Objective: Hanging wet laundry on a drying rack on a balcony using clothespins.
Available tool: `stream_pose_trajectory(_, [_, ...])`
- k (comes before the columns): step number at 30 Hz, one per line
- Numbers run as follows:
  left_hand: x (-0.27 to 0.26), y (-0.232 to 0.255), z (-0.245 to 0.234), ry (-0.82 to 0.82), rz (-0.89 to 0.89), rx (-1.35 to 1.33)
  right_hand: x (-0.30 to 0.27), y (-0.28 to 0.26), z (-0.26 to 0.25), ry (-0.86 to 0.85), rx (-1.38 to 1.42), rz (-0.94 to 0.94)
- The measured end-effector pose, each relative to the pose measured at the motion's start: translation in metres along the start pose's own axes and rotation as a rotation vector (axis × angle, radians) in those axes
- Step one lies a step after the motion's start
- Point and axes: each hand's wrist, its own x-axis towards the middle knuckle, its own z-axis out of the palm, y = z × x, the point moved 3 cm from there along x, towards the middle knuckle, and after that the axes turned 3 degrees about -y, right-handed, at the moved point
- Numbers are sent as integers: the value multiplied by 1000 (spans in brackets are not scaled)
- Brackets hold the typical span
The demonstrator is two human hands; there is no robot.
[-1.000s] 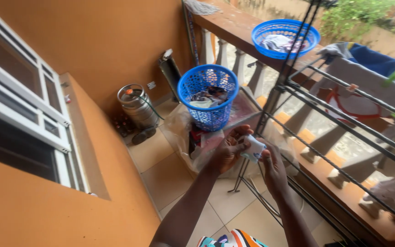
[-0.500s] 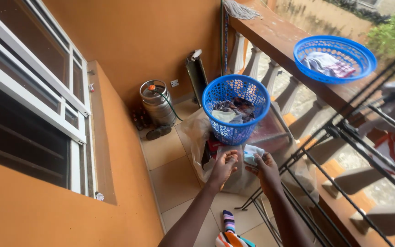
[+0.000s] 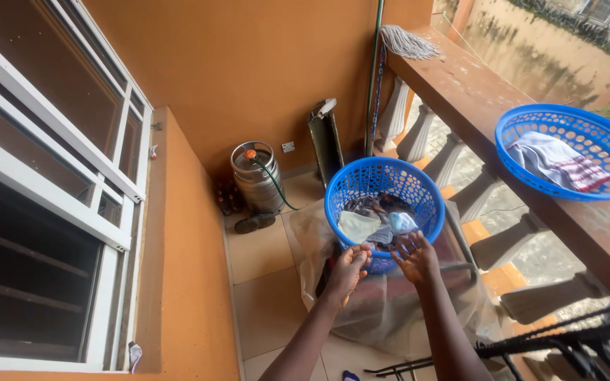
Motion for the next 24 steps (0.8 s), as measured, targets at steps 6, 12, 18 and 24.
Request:
stream_pose_trajectory(6, [8, 5, -4, 31, -5, 2, 32, 22, -31, 112, 13, 82])
stream_pose_trajectory(12, [15, -5, 4, 7, -45, -26, -11, 37, -10, 64, -66, 111])
stream_pose_trajectory(18, [4, -19, 25, -71, -34, -50, -61, 44, 16, -151, -74, 91])
stream_pose_trajectory(24, [-32, -17, 40, -153, 8, -65, -100, 59, 16, -244, -87, 42])
